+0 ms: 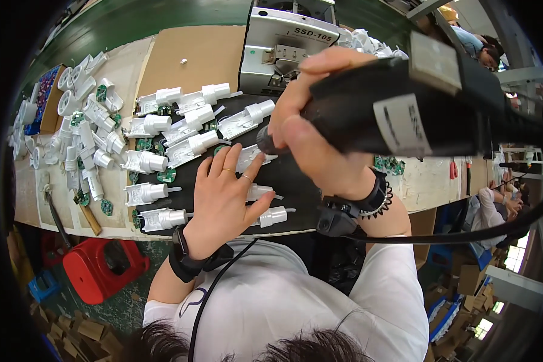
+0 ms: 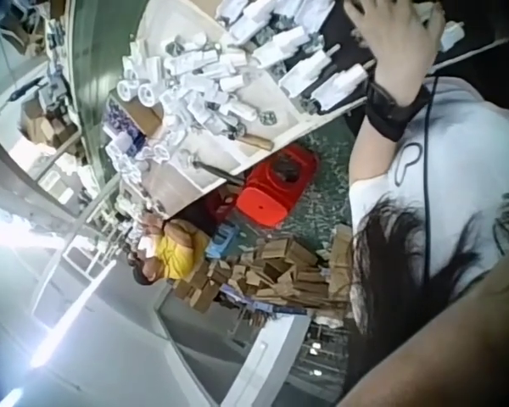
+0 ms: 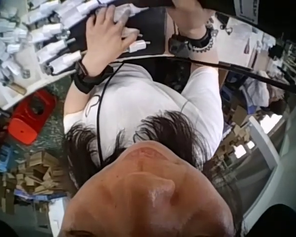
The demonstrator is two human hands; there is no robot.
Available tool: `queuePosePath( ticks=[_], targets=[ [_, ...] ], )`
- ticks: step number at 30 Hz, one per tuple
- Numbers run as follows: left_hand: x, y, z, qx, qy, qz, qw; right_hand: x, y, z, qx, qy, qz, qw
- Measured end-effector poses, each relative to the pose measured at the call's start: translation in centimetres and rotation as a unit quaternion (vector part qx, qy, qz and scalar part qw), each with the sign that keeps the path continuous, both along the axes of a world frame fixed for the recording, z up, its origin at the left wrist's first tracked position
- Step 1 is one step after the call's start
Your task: The person assembles electronic components by hand, fitting circuit boards into plastic housings and joining housing halves together. They then use a power screwdriver to drive screws into the assembled units before setting them back onto the work surface.
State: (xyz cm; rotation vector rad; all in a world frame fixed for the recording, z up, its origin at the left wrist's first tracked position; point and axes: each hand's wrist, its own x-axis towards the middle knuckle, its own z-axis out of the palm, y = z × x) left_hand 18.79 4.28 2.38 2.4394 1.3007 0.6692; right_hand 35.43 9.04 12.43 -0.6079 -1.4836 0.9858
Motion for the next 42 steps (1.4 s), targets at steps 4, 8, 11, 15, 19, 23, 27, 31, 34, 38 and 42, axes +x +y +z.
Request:
queuePosePath(
  ticks=[4,8,11,15,19,23,27,31,34,38,42],
  targets=[
    [0.2,-0.1,0.0,-0.021,0.011,-0.001,1.000,-0.5,-0.8,-0.4,-0.026,-0.040,0.010,0.999],
    [0.2,0.0,-0.1,-0.022,0.013,0.002,1.000,-0.4,-0.7,-1.5,-0.010,-0.127,0.016,0.992],
    [0.1,0.1,-0.3,-0.030,0.013,-0.001,0.999,-0.7,-0.7,-2.0,-0.026,-0.117,0.011,0.993],
    [0.1,0.1,-0.4,-0.035,-0.009,0.001,0.999,-0.8,-0.5,-2.8,-0.028,-0.097,0.020,0.995],
    [0.1,0.1,-0.5,-0.029,-0.013,0.003,0.999,-0.7,-0.3,-3.3,-0.029,-0.089,0.029,0.995],
    [0.1,0.1,-0.6,-0.020,-0.029,0.006,0.999,-1.2,-0.5,-3.3,-0.035,-0.081,0.016,0.996],
    [0.0,0.0,-0.7,-0.026,-0.035,0.004,0.999,-1.5,-0.7,-3.1,-0.032,-0.114,0.028,0.993],
    [-0.1,0.1,-0.6,-0.035,-0.036,0.002,0.999,-1.3,-0.1,-3.7,-0.019,-0.075,0.040,0.996],
    [0.0,0.1,-0.7,-0.027,-0.031,0.006,0.999,-1.5,-0.2,-4.0,-0.030,-0.056,0.040,0.997],
    [0.0,0.2,-0.5,-0.019,-0.035,0.006,0.999,-0.9,0.1,-4.2,-0.046,-0.066,0.059,0.995],
    [0.0,0.3,-0.7,0.008,-0.044,-0.001,0.999,0.1,1.8,-3.3,-0.039,0.069,0.045,0.996]
  ],
)
